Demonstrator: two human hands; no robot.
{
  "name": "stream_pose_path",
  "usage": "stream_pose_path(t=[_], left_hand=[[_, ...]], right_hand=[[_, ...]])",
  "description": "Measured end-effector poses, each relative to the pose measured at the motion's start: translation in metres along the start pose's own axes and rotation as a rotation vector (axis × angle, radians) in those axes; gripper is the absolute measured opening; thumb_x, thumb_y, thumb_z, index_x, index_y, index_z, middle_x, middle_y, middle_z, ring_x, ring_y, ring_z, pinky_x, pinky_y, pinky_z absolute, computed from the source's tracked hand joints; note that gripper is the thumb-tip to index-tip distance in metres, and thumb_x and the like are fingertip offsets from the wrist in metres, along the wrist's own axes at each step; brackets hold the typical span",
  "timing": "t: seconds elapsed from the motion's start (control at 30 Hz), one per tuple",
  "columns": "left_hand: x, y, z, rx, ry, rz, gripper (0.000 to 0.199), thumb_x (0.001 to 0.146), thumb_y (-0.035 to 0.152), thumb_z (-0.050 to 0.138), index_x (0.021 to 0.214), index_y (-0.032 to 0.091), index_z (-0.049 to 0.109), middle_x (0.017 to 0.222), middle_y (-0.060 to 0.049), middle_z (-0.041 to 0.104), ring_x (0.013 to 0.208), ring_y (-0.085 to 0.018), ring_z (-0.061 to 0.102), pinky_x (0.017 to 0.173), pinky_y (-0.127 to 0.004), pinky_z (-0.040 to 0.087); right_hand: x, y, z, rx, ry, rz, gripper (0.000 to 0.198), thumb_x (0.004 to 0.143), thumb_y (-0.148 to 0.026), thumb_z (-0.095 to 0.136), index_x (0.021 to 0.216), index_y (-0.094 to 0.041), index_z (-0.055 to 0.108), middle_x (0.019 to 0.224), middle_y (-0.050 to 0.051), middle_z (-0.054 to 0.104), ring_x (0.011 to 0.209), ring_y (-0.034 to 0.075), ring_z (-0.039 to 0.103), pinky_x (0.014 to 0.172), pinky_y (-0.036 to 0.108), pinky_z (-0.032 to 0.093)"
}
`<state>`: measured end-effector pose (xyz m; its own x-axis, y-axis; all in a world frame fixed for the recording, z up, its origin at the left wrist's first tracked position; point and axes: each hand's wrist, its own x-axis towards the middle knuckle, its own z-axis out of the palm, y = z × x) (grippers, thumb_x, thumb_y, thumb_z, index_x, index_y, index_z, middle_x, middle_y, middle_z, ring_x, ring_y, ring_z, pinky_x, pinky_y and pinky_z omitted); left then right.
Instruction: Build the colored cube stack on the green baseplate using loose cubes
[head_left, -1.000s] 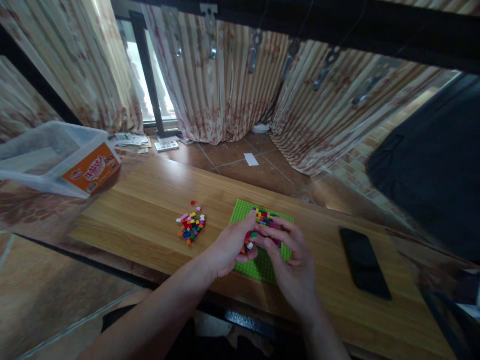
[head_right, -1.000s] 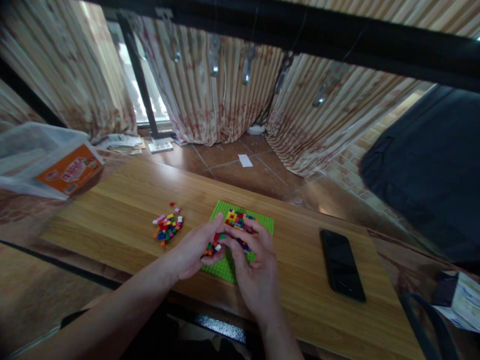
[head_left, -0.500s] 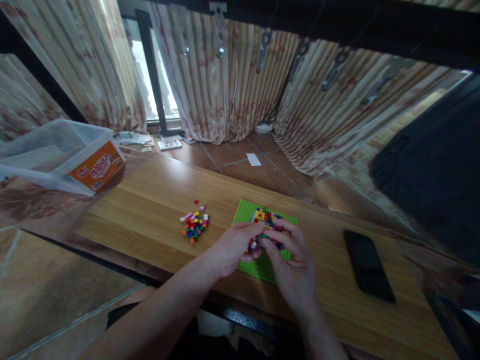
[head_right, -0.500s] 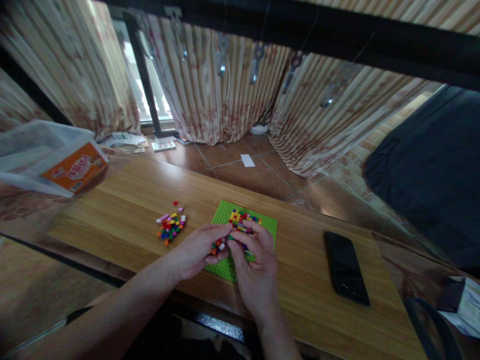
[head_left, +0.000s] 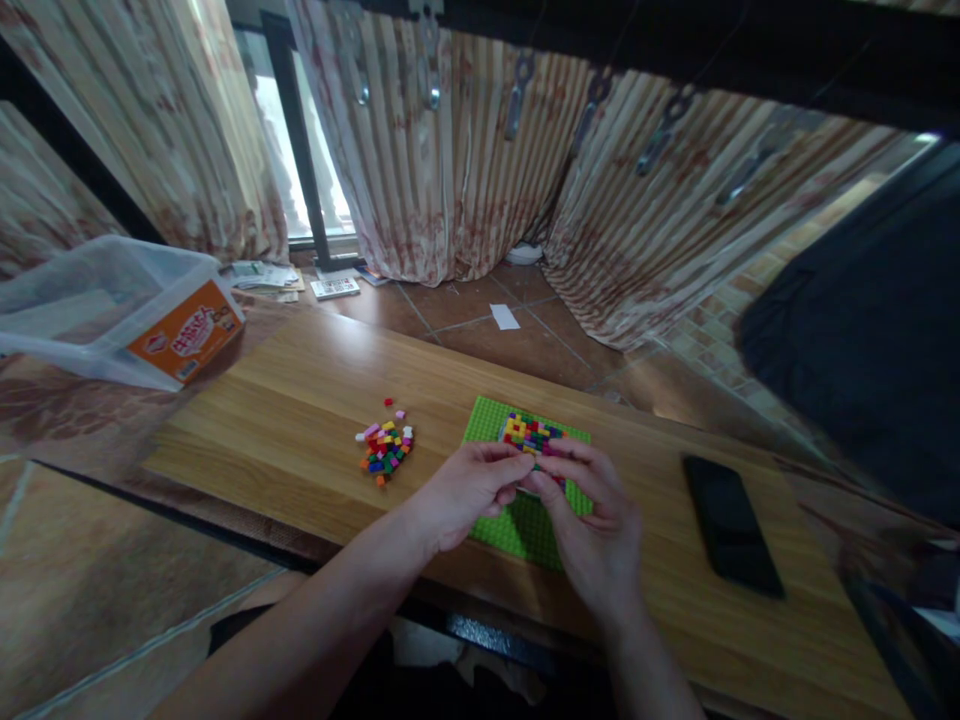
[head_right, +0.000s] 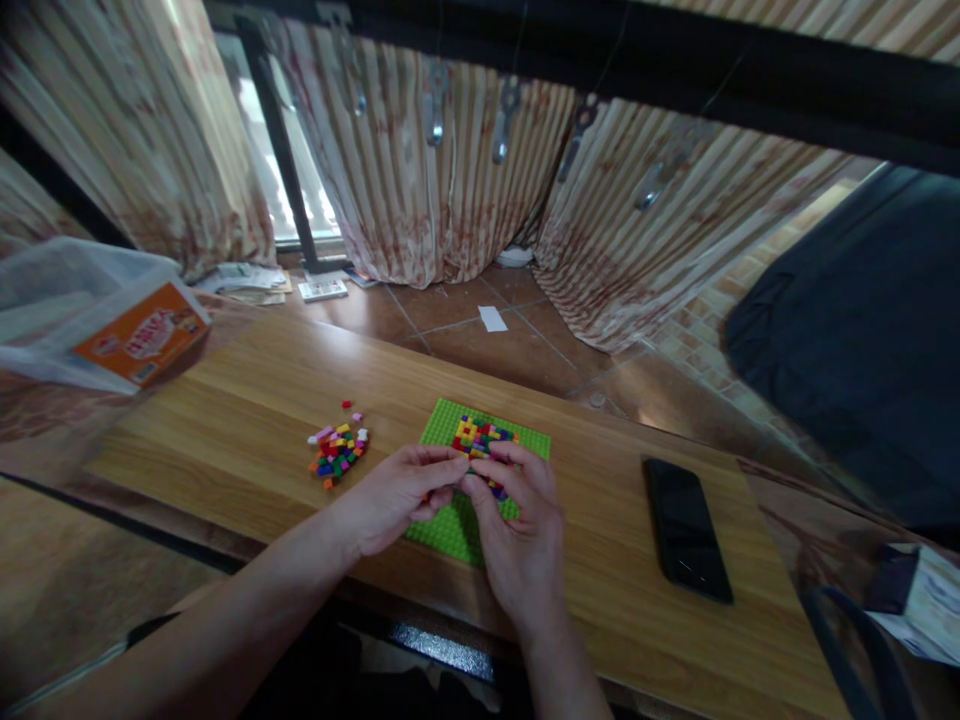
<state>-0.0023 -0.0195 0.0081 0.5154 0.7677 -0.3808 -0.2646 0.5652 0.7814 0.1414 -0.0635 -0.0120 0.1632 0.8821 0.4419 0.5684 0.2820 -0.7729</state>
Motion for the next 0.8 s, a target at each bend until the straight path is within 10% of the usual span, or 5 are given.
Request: stream_pose_path(t=[0.37,0.8], left_hand=[[0.001,0.011,-0.010,0.003,0.109,0.072,0.021,0.075,0.031,0.065,0.073,0.011,0.067,0.071,-0.003,0.062,0.043,-0.001,0.034,0.040,-0.020,0.011],[0.004,0.010,-0.013,-0.002,0.128,0.082,0.018,0.074,0.029,0.066,0.072,0.011,0.066,0.070,-0.002,0.062,0.042,-0.001,0.034,0.039,-0.019,0.012]], right_hand=[[0.006,0.032,-0.008,0.372,0.197,0.358,0.015,0.070,-0.034,0.076,0.080,-0.023,0.073,0.107,0.007,0.065,0.104,0.025,0.060,0.087,0.044,0.047],[0.000,0.038,-0.009,0.101,-0.028,0.350,0.014,0.070,-0.037,0.073,0.078,-0.026,0.075,0.115,0.007,0.060,0.115,0.028,0.053,0.102,0.049,0.035]])
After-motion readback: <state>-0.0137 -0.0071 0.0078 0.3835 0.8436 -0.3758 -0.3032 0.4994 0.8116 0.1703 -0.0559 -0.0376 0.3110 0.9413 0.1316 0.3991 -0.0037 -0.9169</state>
